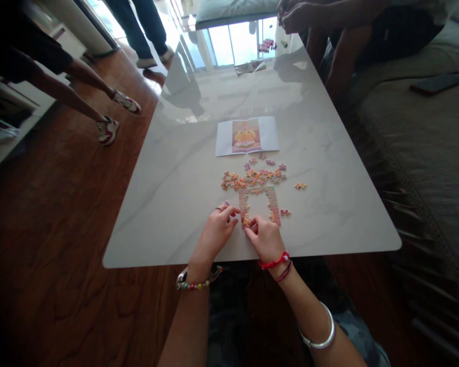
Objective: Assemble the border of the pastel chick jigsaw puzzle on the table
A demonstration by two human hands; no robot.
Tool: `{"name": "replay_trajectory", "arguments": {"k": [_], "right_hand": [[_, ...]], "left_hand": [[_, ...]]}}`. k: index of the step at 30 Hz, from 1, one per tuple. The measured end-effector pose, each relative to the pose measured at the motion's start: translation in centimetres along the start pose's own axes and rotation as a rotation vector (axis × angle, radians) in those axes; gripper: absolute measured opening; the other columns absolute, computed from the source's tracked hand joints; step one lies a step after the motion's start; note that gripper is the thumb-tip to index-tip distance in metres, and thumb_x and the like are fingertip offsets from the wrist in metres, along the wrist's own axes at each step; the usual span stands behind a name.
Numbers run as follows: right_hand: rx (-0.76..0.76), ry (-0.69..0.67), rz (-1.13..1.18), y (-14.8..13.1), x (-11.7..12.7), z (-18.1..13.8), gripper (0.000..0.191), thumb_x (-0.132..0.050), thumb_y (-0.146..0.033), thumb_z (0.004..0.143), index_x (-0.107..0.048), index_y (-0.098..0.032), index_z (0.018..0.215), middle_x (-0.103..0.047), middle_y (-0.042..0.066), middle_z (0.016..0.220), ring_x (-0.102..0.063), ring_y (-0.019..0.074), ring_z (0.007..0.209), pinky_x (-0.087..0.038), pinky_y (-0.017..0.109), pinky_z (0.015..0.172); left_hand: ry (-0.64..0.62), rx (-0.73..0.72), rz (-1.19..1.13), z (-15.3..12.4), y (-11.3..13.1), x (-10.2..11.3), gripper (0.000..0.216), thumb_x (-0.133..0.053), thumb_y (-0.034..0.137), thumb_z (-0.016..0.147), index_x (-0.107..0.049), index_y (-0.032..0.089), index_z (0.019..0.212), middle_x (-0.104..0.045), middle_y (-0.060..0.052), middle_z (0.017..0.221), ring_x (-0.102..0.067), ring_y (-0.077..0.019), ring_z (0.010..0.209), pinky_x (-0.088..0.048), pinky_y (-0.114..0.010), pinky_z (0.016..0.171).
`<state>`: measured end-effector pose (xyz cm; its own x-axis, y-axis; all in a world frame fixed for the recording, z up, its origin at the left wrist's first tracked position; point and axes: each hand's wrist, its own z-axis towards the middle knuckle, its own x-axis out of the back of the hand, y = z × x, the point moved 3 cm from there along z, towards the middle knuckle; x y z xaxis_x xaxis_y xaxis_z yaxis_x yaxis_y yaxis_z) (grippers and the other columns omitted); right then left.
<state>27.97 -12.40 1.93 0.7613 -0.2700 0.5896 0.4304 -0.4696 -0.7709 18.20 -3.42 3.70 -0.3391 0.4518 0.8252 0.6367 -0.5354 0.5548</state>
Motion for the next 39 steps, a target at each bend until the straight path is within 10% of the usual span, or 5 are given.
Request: {"name": "replay_trajectory", "arguments": {"k": [18,24,28,39], "right_hand": [[-0.081,-0.005,0.024,-0.2,1.0,0.2,0.019,-0.046,-0.032,0.077,-0.054,-0.019,0.067,-0.059,0.0,0.053,-0.053,0.0122,0.043,-0.039,0.024,0.048],[0.016,0.205,-0.203,-0.1,1.7,0.3,0.022,-0.044,-0.029,0.08,-0.055,-0.015,0.092,-0.061,0.005,0.068,-0.057,0.0175,0.062,-0.042,0.028,0.06],[0.187,0.172,-0.31,-1.1,0.5,0.0,0.021,-0.05,-0.029,0.077,-0.055,-0.016,0.091,-0.058,0.008,0.081,-0.055,0.0194,0.076,-0.042,0.029,0.068],[0.014,0.111,-0.412,-2.2,-0.3,1.5,0.012,-0.056,-0.026,0.069,-0.055,-0.015,0.07,-0.059,0.01,0.073,-0.057,0.0205,0.071,-0.04,0.028,0.06]], "left_hand": [[0.003,-0.139,0.022,0.1,0.6,0.1,0.027,-0.049,0.005,0.074,-0.06,0.024,0.091,-0.06,0.001,0.107,-0.05,-0.0133,0.099,-0.033,-0.033,0.097],[0.035,-0.153,0.027,0.3,0.8,0.0,0.023,-0.045,0.012,0.079,-0.06,0.024,0.092,-0.061,0.0,0.101,-0.049,-0.0138,0.096,-0.035,-0.031,0.093],[0.06,-0.085,0.062,1.1,1.2,-0.2,0.016,-0.047,0.019,0.079,-0.06,0.022,0.087,-0.058,-0.003,0.097,-0.047,-0.0149,0.092,-0.039,-0.029,0.085],[0.105,0.169,0.056,2.5,0.7,-0.6,0.012,-0.062,0.02,0.065,-0.058,0.02,0.076,-0.045,-0.007,0.097,-0.041,-0.0212,0.096,-0.037,-0.032,0.082]]}}
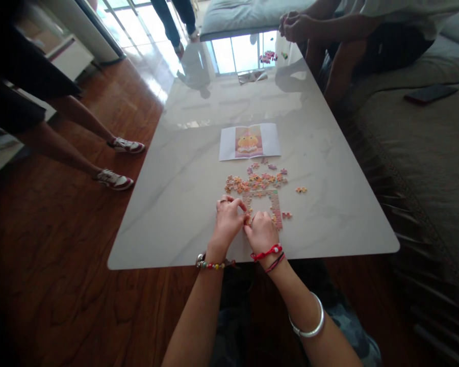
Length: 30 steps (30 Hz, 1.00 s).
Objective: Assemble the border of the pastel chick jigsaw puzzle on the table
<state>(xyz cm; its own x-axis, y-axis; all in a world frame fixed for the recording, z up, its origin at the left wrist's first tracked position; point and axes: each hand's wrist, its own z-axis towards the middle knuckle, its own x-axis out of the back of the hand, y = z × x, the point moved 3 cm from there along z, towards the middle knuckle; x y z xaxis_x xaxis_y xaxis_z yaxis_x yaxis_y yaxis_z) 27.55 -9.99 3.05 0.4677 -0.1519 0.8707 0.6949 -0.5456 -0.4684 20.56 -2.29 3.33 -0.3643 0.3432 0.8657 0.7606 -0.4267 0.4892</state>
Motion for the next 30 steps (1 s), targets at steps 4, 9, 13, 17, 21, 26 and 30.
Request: {"name": "replay_trajectory", "arguments": {"k": [4,9,13,17,21,26,30], "right_hand": [[0.004,-0.121,-0.022,-1.2,0.3,0.8,0.009,-0.052,-0.018,0.069,-0.057,-0.017,0.061,-0.063,0.009,0.063,-0.06,0.0191,0.064,-0.038,0.026,0.054],[-0.066,-0.143,0.326,0.3,1.4,0.0,0.005,-0.056,-0.021,0.066,-0.057,-0.016,0.066,-0.065,0.006,0.061,-0.06,0.0156,0.056,-0.041,0.023,0.05],[-0.169,-0.127,0.795,3.5,3.1,-0.5,0.027,-0.06,-0.033,0.064,-0.055,-0.015,0.083,-0.066,0.006,0.067,-0.06,0.0144,0.052,-0.039,0.021,0.04],[-0.123,-0.095,0.992,3.8,4.1,0.2,0.033,-0.065,-0.041,0.059,-0.054,-0.015,0.076,-0.065,0.005,0.066,-0.059,0.0141,0.054,-0.038,0.021,0.039],[-0.051,-0.092,1.049,1.9,3.7,0.6,0.029,-0.062,-0.041,0.063,-0.053,-0.016,0.074,-0.059,0.0,0.058,-0.052,0.0095,0.048,-0.036,0.019,0.038],[-0.046,-0.138,1.061,1.3,3.5,0.7,0.024,-0.062,-0.038,0.065,-0.052,-0.016,0.071,-0.049,-0.005,0.048,-0.041,0.0055,0.04,-0.027,0.018,0.035],[-0.022,-0.202,1.043,1.5,3.9,0.6,0.022,-0.064,-0.034,0.064,-0.055,-0.015,0.069,-0.051,-0.004,0.051,-0.044,0.0058,0.043,-0.029,0.018,0.037]], "left_hand": [[-0.019,0.072,-0.012,0.2,-0.1,0.0,0.012,-0.061,0.022,0.065,-0.055,0.019,0.075,-0.043,-0.008,0.096,-0.041,-0.0221,0.095,-0.037,-0.032,0.08],[-0.007,0.079,-0.038,0.2,-0.2,0.0,0.018,-0.065,0.023,0.061,-0.055,0.018,0.076,-0.047,-0.007,0.092,-0.044,-0.0216,0.094,-0.039,-0.031,0.078],[-0.067,-0.026,-0.117,0.1,0.4,0.2,0.004,-0.056,0.015,0.067,-0.058,0.018,0.069,-0.054,-0.004,0.077,-0.05,-0.0167,0.08,-0.041,-0.028,0.073],[-0.155,-0.131,-0.464,-0.3,1.2,1.3,0.012,-0.05,0.021,0.074,-0.061,0.018,0.079,-0.059,-0.002,0.075,-0.053,-0.0123,0.071,-0.043,-0.025,0.068],[-0.404,-0.144,-0.868,-1.3,1.3,1.9,0.022,-0.049,0.032,0.076,-0.057,0.016,0.089,-0.061,-0.002,0.076,-0.056,-0.0112,0.067,-0.044,-0.022,0.061],[-0.376,-0.055,-0.886,-2.1,-0.2,2.9,0.018,-0.055,0.032,0.072,-0.057,0.015,0.069,-0.058,0.0,0.066,-0.057,-0.0109,0.065,-0.043,-0.021,0.061],[-0.393,0.008,-0.894,-2.6,-0.7,2.7,0.023,-0.057,0.037,0.07,-0.052,0.016,0.078,-0.059,-0.001,0.079,-0.06,-0.0113,0.068,-0.039,-0.018,0.053]]}}
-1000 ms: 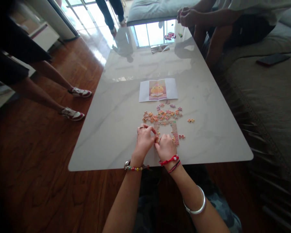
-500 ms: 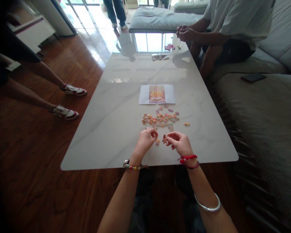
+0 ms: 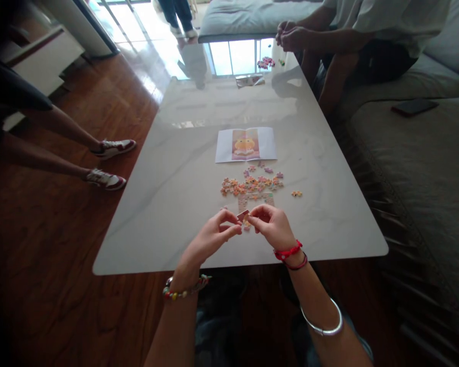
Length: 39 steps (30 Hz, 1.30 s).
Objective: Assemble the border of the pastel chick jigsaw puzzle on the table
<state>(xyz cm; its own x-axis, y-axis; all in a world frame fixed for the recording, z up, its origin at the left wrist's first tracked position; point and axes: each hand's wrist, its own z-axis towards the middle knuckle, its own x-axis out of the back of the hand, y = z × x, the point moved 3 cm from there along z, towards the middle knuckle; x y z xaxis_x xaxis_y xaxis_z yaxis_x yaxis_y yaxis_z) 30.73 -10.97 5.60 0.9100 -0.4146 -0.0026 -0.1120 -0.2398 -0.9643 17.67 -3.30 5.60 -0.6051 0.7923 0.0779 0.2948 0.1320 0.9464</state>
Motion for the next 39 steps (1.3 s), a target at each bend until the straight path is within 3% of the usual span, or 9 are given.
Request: {"name": "replay_trajectory", "arguments": {"k": [6,9,12,17,20,24,27,35,39], "right_hand": [[-0.116,-0.139,0.108,0.4,-1.1,-0.3,0.024,-0.066,-0.034,0.06,-0.057,-0.014,0.071,-0.052,-0.003,0.053,-0.039,0.0043,0.039,-0.027,0.018,0.035],[-0.032,0.102,0.01,0.2,0.9,0.0,0.027,-0.064,-0.037,0.06,-0.058,-0.014,0.074,-0.051,-0.004,0.052,-0.04,0.0056,0.04,-0.03,0.019,0.037],[0.113,0.418,-0.237,0.1,5.3,0.2,0.028,-0.059,-0.039,0.065,-0.06,-0.015,0.079,-0.057,0.0,0.06,-0.045,0.0083,0.046,-0.035,0.022,0.042],[0.069,0.478,-0.85,1.6,10.0,1.1,0.019,-0.058,-0.032,0.065,-0.065,-0.016,0.073,-0.058,0.004,0.066,-0.052,0.0149,0.058,-0.042,0.03,0.058],[0.237,0.605,-1.001,1.0,8.1,0.7,0.022,-0.057,-0.027,0.068,-0.064,-0.016,0.086,-0.055,0.006,0.079,-0.052,0.0144,0.061,-0.043,0.03,0.064],[0.351,0.135,-1.003,1.0,1.2,0.0,0.017,-0.053,-0.029,0.075,-0.061,-0.019,0.086,-0.055,0.004,0.081,-0.053,0.0122,0.062,-0.043,0.025,0.061],[0.262,0.067,-1.117,1.8,-1.8,-0.5,0.013,-0.055,-0.027,0.073,-0.059,-0.018,0.08,-0.055,0.006,0.085,-0.055,0.0165,0.074,-0.043,0.027,0.063],[0.219,0.041,-0.877,2.3,-1.6,-0.1,0.004,-0.054,-0.016,0.07,-0.055,-0.017,0.067,-0.06,0.002,0.066,-0.056,0.0138,0.064,-0.043,0.025,0.062],[0.068,0.051,-0.592,2.4,-1.3,-0.1,0.015,-0.056,-0.021,0.069,-0.058,-0.019,0.084,-0.063,-0.001,0.064,-0.059,0.0126,0.058,-0.046,0.026,0.06]], "left_hand": [[-0.071,-0.001,-0.155,-0.1,0.4,-0.9,0.021,-0.052,0.035,0.074,-0.047,0.015,0.07,-0.058,0.0,0.064,-0.056,-0.0074,0.053,-0.032,-0.016,0.044],[-0.132,0.058,-0.176,-0.4,0.0,0.0,0.019,-0.053,0.033,0.073,-0.048,0.015,0.07,-0.057,0.001,0.061,-0.052,-0.0056,0.048,-0.031,-0.015,0.042],[0.082,0.053,-0.047,-0.3,-0.9,2.0,0.015,-0.052,0.03,0.073,-0.049,0.016,0.072,-0.058,0.001,0.064,-0.056,-0.0075,0.053,-0.034,-0.016,0.044],[0.259,0.055,0.247,0.5,-2.3,2.7,0.009,-0.05,0.026,0.073,-0.05,0.018,0.074,-0.057,0.002,0.07,-0.059,-0.0095,0.055,-0.04,-0.019,0.05],[0.249,0.039,0.457,0.9,-2.3,1.9,0.005,-0.049,0.023,0.075,-0.052,0.02,0.077,-0.057,0.002,0.069,-0.058,-0.0096,0.056,-0.043,-0.022,0.057],[0.375,0.062,0.799,0.6,-1.8,1.5,0.012,-0.052,0.019,0.073,-0.056,0.022,0.084,-0.057,-0.002,0.081,-0.057,-0.0139,0.071,-0.043,-0.026,0.068],[0.462,0.06,0.893,0.4,-1.3,1.3,0.023,-0.054,0.02,0.072,-0.055,0.022,0.095,-0.053,-0.006,0.093,-0.056,-0.0148,0.074,-0.044,-0.027,0.069],[0.246,-0.214,0.829,0.8,-1.0,-0.4,0.015,-0.046,0.018,0.079,-0.059,0.022,0.085,-0.056,-0.003,0.084,-0.055,-0.014,0.082,-0.044,-0.026,0.077],[0.221,-0.238,0.876,0.9,-1.3,-0.4,0.026,-0.047,0.011,0.077,-0.06,0.025,0.095,-0.058,-0.002,0.1,-0.053,-0.0147,0.089,-0.044,-0.026,0.078]]}}
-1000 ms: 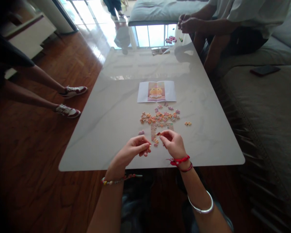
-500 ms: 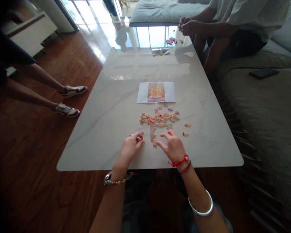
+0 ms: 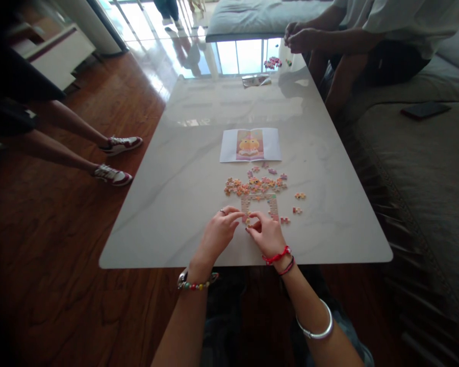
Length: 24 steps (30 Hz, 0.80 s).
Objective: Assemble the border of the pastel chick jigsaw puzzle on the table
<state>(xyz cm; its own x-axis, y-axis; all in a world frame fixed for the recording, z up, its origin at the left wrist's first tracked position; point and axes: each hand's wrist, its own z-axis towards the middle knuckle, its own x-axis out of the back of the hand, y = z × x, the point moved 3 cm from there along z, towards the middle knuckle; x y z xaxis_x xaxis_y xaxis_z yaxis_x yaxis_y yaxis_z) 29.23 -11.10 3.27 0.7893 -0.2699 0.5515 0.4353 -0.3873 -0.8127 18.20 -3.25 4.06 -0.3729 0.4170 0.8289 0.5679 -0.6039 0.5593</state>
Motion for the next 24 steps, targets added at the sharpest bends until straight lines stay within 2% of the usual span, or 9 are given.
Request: {"name": "replay_trajectory", "arguments": {"k": [3,9,13,16,24], "right_hand": [[-0.032,-0.005,0.08,0.2,-0.2,0.0,0.013,-0.054,-0.022,0.071,-0.06,-0.02,0.083,-0.065,0.0,0.066,-0.061,0.0134,0.059,-0.047,0.027,0.062],[0.042,0.095,-0.006,0.5,-0.8,0.1,0.009,-0.052,-0.021,0.072,-0.06,-0.018,0.071,-0.063,0.005,0.077,-0.058,0.0131,0.058,-0.046,0.027,0.059],[0.077,0.121,-0.137,0.4,-1.1,0.4,0.011,-0.051,-0.02,0.073,-0.061,-0.018,0.07,-0.063,0.003,0.069,-0.057,0.0152,0.064,-0.043,0.028,0.064],[0.13,0.138,-0.24,0.0,-1.1,0.6,0.013,-0.05,-0.016,0.074,-0.063,-0.017,0.071,-0.064,0.005,0.072,-0.057,0.0156,0.068,-0.042,0.028,0.066],[0.145,0.076,-0.322,-0.2,-0.9,1.1,0.013,-0.05,-0.015,0.075,-0.062,-0.019,0.074,-0.063,0.004,0.075,-0.057,0.0151,0.071,-0.041,0.025,0.067]], "left_hand": [[0.008,-0.052,0.02,0.1,0.0,-0.1,0.027,-0.046,0.01,0.077,-0.062,0.025,0.091,-0.059,-0.001,0.106,-0.049,-0.0156,0.096,-0.042,-0.028,0.084],[-0.008,-0.085,0.002,0.3,0.0,-0.3,0.023,-0.048,0.011,0.077,-0.064,0.023,0.088,-0.063,0.0,0.102,-0.052,-0.0139,0.093,-0.034,-0.032,0.093],[0.001,-0.085,-0.004,0.4,0.1,-0.2,0.02,-0.047,0.016,0.079,-0.064,0.023,0.087,-0.063,-0.001,0.101,-0.053,-0.014,0.091,-0.034,-0.032,0.093],[0.003,-0.084,-0.013,0.4,0.2,-0.3,0.021,-0.045,0.017,0.08,-0.065,0.023,0.085,-0.064,-0.001,0.099,-0.054,-0.0139,0.09,-0.033,-0.033,0.092],[0.011,0.027,-0.031,0.8,0.2,-0.7,0.015,-0.051,0.016,0.076,-0.065,0.022,0.077,-0.064,-0.002,0.095,-0.053,-0.0151,0.089,-0.037,-0.032,0.087]]}}
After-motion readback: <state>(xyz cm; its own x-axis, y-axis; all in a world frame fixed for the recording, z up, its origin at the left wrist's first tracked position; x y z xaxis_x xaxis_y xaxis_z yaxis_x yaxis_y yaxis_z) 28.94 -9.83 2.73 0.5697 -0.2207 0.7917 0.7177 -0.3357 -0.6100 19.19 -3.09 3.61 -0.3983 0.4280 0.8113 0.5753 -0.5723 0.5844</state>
